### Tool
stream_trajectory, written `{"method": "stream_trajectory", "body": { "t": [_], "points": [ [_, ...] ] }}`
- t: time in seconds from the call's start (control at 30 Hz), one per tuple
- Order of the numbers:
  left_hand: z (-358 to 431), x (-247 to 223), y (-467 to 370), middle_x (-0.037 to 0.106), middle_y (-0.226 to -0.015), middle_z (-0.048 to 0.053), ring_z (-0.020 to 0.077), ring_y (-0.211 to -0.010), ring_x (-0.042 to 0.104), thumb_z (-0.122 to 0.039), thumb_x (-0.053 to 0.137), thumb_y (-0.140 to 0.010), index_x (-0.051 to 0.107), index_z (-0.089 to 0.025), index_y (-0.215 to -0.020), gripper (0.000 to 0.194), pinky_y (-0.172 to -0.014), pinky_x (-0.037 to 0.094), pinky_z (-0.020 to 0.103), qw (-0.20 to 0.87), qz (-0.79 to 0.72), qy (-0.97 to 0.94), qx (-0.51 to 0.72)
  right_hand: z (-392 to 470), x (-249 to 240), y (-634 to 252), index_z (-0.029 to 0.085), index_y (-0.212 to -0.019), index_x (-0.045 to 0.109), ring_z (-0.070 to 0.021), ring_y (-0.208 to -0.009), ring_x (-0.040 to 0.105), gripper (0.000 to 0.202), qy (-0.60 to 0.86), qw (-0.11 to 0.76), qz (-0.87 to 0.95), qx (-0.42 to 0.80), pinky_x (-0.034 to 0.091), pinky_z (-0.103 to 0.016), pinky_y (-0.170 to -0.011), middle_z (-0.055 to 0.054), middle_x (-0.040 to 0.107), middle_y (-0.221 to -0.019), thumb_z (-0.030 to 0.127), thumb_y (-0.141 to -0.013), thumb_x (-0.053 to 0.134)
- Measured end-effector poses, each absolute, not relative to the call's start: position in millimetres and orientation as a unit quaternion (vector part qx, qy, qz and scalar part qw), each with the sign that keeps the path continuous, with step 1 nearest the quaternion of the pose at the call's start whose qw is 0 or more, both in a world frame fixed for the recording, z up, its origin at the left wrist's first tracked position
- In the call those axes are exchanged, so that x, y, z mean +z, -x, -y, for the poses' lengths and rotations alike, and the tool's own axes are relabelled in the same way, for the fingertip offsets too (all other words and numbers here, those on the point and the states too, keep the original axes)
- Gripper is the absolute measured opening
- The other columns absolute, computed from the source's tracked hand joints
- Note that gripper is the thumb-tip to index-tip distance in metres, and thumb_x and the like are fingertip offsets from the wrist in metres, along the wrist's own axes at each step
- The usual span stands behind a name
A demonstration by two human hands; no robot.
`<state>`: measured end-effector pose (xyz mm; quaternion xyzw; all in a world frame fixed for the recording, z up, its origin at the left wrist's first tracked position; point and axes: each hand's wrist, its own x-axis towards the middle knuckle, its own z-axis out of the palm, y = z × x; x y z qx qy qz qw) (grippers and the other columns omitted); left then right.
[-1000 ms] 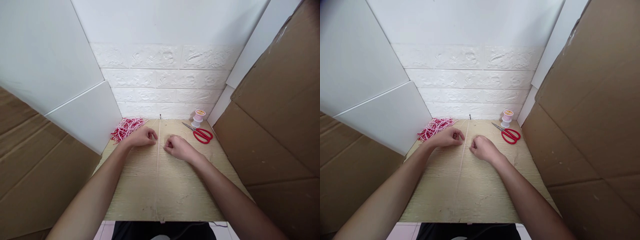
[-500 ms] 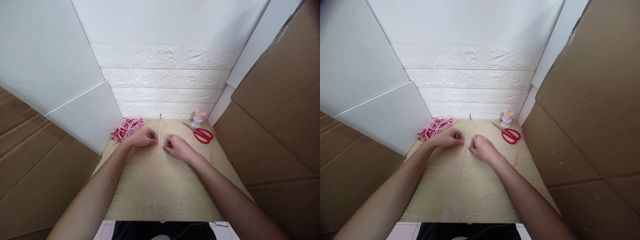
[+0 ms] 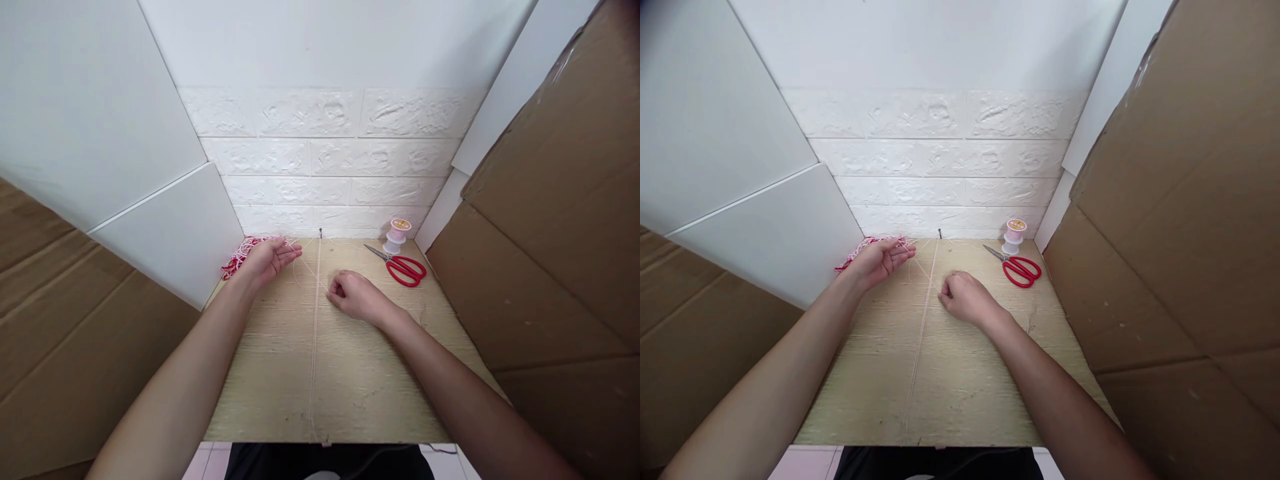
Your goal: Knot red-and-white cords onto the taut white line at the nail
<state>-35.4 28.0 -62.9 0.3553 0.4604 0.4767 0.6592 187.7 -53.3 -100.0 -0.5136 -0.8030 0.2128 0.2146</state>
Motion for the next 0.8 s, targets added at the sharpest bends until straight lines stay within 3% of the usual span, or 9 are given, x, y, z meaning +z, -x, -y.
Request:
{"method": "stream_trajectory", "body": {
  "t": [0.13, 0.3, 0.4, 0.47, 0.6, 0.67, 0.8],
  "points": [
    [-37.9, -65.1, 40.0, 0.066, -0.108, 0.021, 0.0238, -0.101, 0.069, -0.011, 0.051, -0.094, 0.054, -0.009, -0.096, 0.005, -0.087, 0.059, 0.032, 0.644, -0.436, -0.279, 0.564, 53.8, -98.9, -189.2, 0.016, -0.075, 0.060, -0.0120, -0.075, 0.051, 0.007, 0.514, 0.208, 0.804, 0.213, 0.034, -0.023, -0.068, -0.003, 0.062, -0.082, 0.015, -0.082, 0.058],
    [-40.0, -53.2, 46.7, 0.065, -0.104, 0.017, 0.0194, -0.098, 0.067, -0.007, 0.052, -0.088, 0.054, -0.012, -0.092, 0.007, -0.086, 0.058, 0.029, 0.619, -0.406, -0.242, 0.627, 53.6, -98.2, -191.1, 0.016, -0.075, 0.060, -0.0125, -0.076, 0.051, 0.007, 0.521, 0.200, 0.802, 0.211, 0.033, -0.024, -0.068, -0.003, 0.062, -0.082, 0.015, -0.082, 0.058],
    [-30.7, -42.5, 60.4, 0.065, -0.094, 0.012, 0.0150, -0.084, 0.064, -0.010, 0.054, -0.085, 0.056, -0.014, -0.082, 0.005, -0.077, 0.057, 0.026, 0.658, -0.339, -0.300, 0.601, 52.6, -99.8, -190.9, 0.016, -0.076, 0.060, -0.0130, -0.075, 0.051, 0.006, 0.526, 0.197, 0.802, 0.203, 0.033, -0.024, -0.067, -0.004, 0.062, -0.082, 0.017, -0.083, 0.059],
    [-22.8, -38.1, 74.6, 0.063, -0.086, 0.010, 0.0138, -0.074, 0.059, -0.021, 0.053, -0.087, 0.057, -0.015, -0.075, 0.014, -0.068, 0.054, 0.026, 0.688, -0.289, -0.397, 0.534, 52.0, -100.9, -190.4, 0.016, -0.077, 0.060, -0.0131, -0.075, 0.051, 0.007, 0.527, 0.203, 0.803, 0.192, 0.034, -0.025, -0.068, -0.004, 0.062, -0.082, 0.018, -0.083, 0.059],
    [-14.0, -36.0, 94.9, 0.054, -0.057, 0.012, 0.0119, -0.047, 0.041, -0.069, 0.058, -0.073, 0.051, -0.015, -0.046, 0.060, -0.044, 0.037, 0.029, 0.667, -0.272, -0.619, 0.314, 52.1, -101.4, -189.4, 0.016, -0.078, 0.060, -0.0130, -0.076, 0.051, 0.008, 0.525, 0.217, 0.802, 0.183, 0.035, -0.025, -0.069, -0.004, 0.062, -0.083, 0.020, -0.085, 0.059],
    [-13.8, -36.2, 91.5, 0.056, -0.058, 0.011, 0.0085, -0.041, 0.035, -0.073, 0.060, -0.070, 0.059, -0.014, -0.052, 0.062, -0.040, 0.029, 0.027, 0.652, -0.288, -0.648, 0.269, 52.5, -100.7, -188.9, 0.016, -0.078, 0.060, -0.0130, -0.076, 0.052, 0.008, 0.525, 0.221, 0.802, 0.180, 0.035, -0.025, -0.069, -0.004, 0.062, -0.084, 0.021, -0.085, 0.059],
    [-13.7, -40.8, 62.2, 0.062, -0.073, 0.004, 0.0058, -0.048, 0.040, -0.048, 0.074, -0.074, 0.071, -0.017, -0.091, 0.035, -0.043, 0.028, 0.021, 0.525, -0.460, -0.678, 0.229, 52.8, -100.2, -187.0, 0.016, -0.079, 0.060, -0.0131, -0.076, 0.052, 0.008, 0.529, 0.221, 0.800, 0.178, 0.035, -0.025, -0.069, -0.004, 0.062, -0.084, 0.021, -0.085, 0.059]
  ]
}}
